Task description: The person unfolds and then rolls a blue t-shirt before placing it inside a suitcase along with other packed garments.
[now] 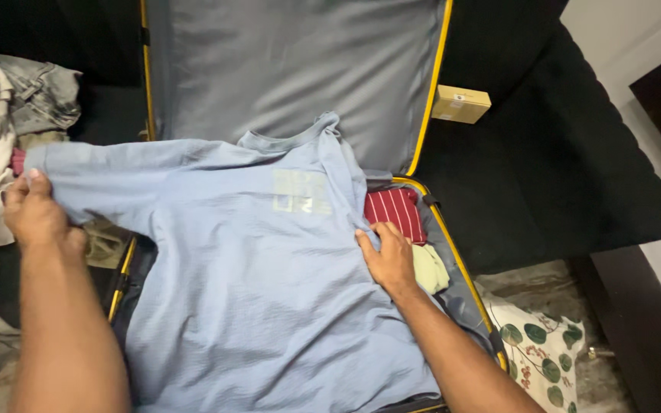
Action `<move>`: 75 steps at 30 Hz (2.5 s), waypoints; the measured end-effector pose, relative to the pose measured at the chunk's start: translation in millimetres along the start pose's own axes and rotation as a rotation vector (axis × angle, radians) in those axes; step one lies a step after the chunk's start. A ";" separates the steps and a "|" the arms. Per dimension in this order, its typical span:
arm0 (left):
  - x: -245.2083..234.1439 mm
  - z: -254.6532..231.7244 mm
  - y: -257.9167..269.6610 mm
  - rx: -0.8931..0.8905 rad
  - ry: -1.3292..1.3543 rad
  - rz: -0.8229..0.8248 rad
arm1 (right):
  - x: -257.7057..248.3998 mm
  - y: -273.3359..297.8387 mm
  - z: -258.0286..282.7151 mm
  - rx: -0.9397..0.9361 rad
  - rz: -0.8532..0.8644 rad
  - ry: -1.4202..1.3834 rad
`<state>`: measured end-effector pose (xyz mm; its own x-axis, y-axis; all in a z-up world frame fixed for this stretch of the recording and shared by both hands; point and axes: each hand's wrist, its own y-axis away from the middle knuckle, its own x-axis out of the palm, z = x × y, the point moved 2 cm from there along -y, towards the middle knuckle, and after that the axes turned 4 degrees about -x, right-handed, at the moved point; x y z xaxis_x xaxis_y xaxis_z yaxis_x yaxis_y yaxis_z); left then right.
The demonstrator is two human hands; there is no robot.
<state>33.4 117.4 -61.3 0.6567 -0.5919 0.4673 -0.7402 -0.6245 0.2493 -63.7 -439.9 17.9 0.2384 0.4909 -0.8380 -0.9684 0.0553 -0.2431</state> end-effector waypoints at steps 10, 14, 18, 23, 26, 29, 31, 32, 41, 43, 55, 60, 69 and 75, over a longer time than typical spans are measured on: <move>41.5 -14.2 61.6 1.115 -1.187 -0.235 | -0.2 -30.4 -9.8 0.095 0.042 -0.122; 115.4 -30.8 85.9 0.947 -1.018 0.271 | 9.5 -84.5 -14.8 0.070 0.084 -0.136; 182.4 -9.0 93.3 0.931 -1.062 0.522 | 24.6 -153.0 -15.6 -0.200 0.067 -0.104; 242.3 47.3 83.6 0.639 -1.452 0.653 | 50.4 -211.3 -5.1 -0.180 0.113 -0.113; 247.8 76.2 79.1 0.461 -1.716 0.632 | 59.7 -228.7 2.0 -0.125 0.154 -0.088; 251.1 85.4 74.0 0.292 -1.825 0.552 | 69.0 -241.0 4.0 0.004 0.268 -0.127; 255.7 83.6 71.1 0.179 -1.833 0.543 | 75.7 -252.2 0.3 -0.003 0.264 -0.142; 260.1 79.3 66.7 0.123 -1.833 0.563 | 78.8 -258.1 -3.2 -0.005 0.263 -0.149; 321.1 -4.0 66.1 0.443 -1.460 0.430 | 54.6 -316.8 -19.9 0.389 0.263 -0.866; 333.5 -14.3 68.5 0.435 -1.451 0.387 | 43.5 -321.3 -10.7 0.266 0.309 -0.775; 326.6 85.3 16.6 0.637 -1.296 0.494 | 42.3 -316.5 -31.5 0.091 0.280 -0.608; 305.2 82.6 62.5 0.726 -1.281 0.626 | 45.6 -294.7 -61.4 -0.002 0.240 -0.485; 280.9 72.3 193.0 0.606 -1.215 0.629 | 34.7 -216.3 -81.3 0.300 0.138 -0.031; 266.5 82.9 298.6 0.552 -1.622 0.803 | 39.3 -172.0 -73.9 0.246 0.338 -0.409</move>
<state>-0.6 -269.1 67.3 -0.0470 -0.4229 -0.9050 -0.9916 0.1292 -0.0089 117.6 -494.4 -9.3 -0.0871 0.8097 -0.5804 -0.9860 0.0133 0.1665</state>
